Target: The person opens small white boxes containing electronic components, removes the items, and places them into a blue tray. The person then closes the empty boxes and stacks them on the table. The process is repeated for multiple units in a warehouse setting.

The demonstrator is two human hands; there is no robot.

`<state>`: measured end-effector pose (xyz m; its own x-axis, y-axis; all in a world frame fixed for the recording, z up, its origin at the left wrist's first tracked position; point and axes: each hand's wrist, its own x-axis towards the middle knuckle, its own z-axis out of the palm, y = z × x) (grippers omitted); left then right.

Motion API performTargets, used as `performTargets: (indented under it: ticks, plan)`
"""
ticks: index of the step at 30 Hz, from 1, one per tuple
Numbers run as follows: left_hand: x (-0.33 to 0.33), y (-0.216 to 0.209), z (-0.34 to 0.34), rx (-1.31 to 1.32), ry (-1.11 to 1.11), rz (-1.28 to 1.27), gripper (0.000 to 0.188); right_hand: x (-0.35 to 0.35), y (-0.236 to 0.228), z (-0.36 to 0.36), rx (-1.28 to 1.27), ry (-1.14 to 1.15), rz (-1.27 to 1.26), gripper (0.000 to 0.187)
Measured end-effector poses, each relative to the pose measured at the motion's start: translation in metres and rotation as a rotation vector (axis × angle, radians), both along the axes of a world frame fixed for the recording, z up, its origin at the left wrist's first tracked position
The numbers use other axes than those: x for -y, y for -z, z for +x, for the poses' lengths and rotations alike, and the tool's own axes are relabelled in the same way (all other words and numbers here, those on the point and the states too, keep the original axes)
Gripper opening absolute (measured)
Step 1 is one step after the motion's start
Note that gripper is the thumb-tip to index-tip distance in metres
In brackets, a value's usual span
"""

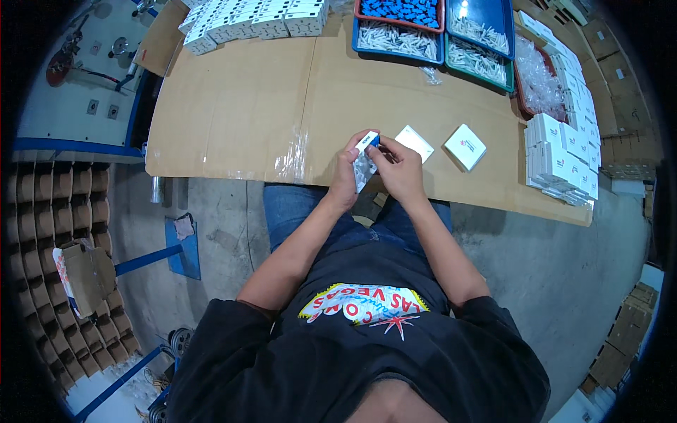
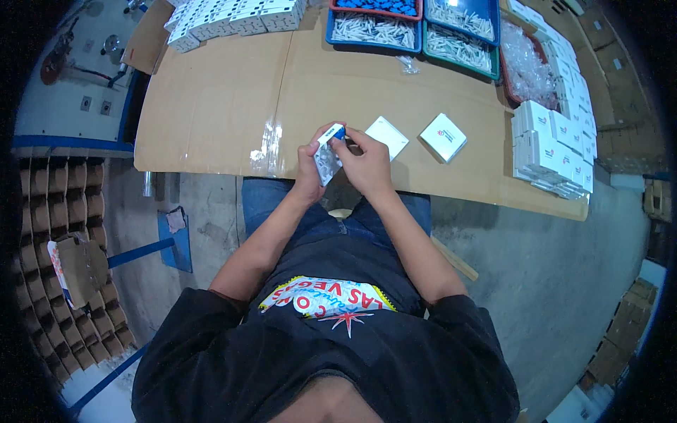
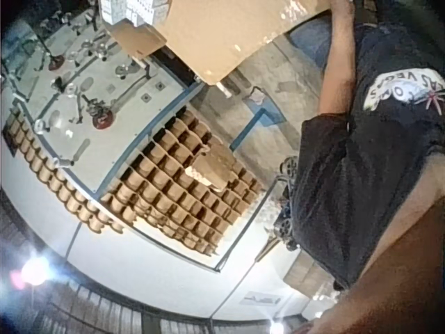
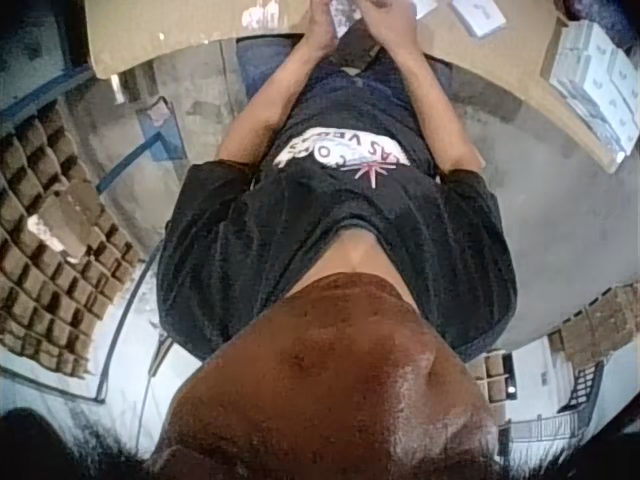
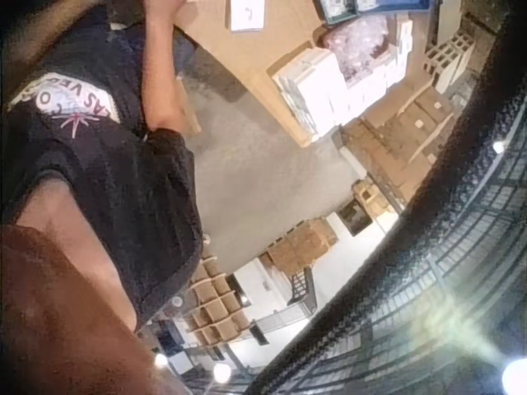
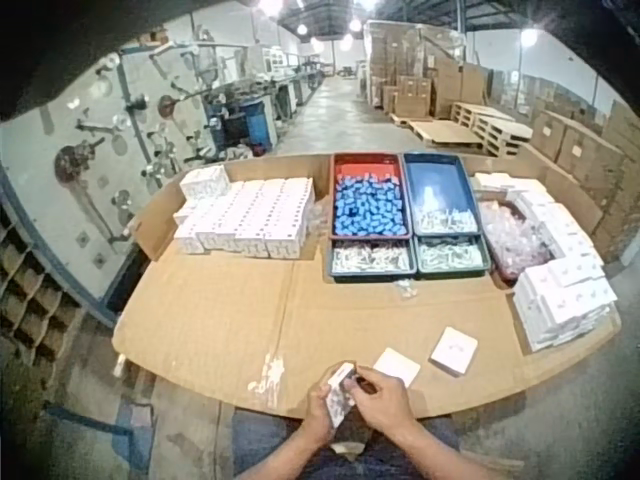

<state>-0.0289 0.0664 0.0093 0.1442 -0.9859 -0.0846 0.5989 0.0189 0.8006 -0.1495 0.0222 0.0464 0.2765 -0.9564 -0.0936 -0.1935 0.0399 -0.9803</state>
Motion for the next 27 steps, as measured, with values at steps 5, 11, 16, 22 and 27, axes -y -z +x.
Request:
performTargets:
  ticks: [5,11,16,22,27]
  plan:
    - [0.009,0.001,0.028,-0.183,-0.048,0.147,0.068,0.01,0.004,-0.01,0.156,0.097,-0.08,0.028]
    - [0.004,0.007,0.027,-0.289,0.055,0.25,0.07,0.069,-0.009,-0.051,-0.346,-0.377,0.182,0.027]
    - [0.011,0.018,0.036,-0.311,0.115,0.268,0.08,0.175,-0.027,-0.036,-0.582,-0.453,0.045,0.039]
    - [0.009,0.014,0.039,-0.358,0.128,0.261,0.081,0.207,-0.067,0.0,0.005,-0.019,-0.427,0.041]
    - [0.009,0.011,0.035,-0.396,0.102,0.276,0.081,0.137,0.0,-0.003,-0.149,-0.257,-0.264,0.024]
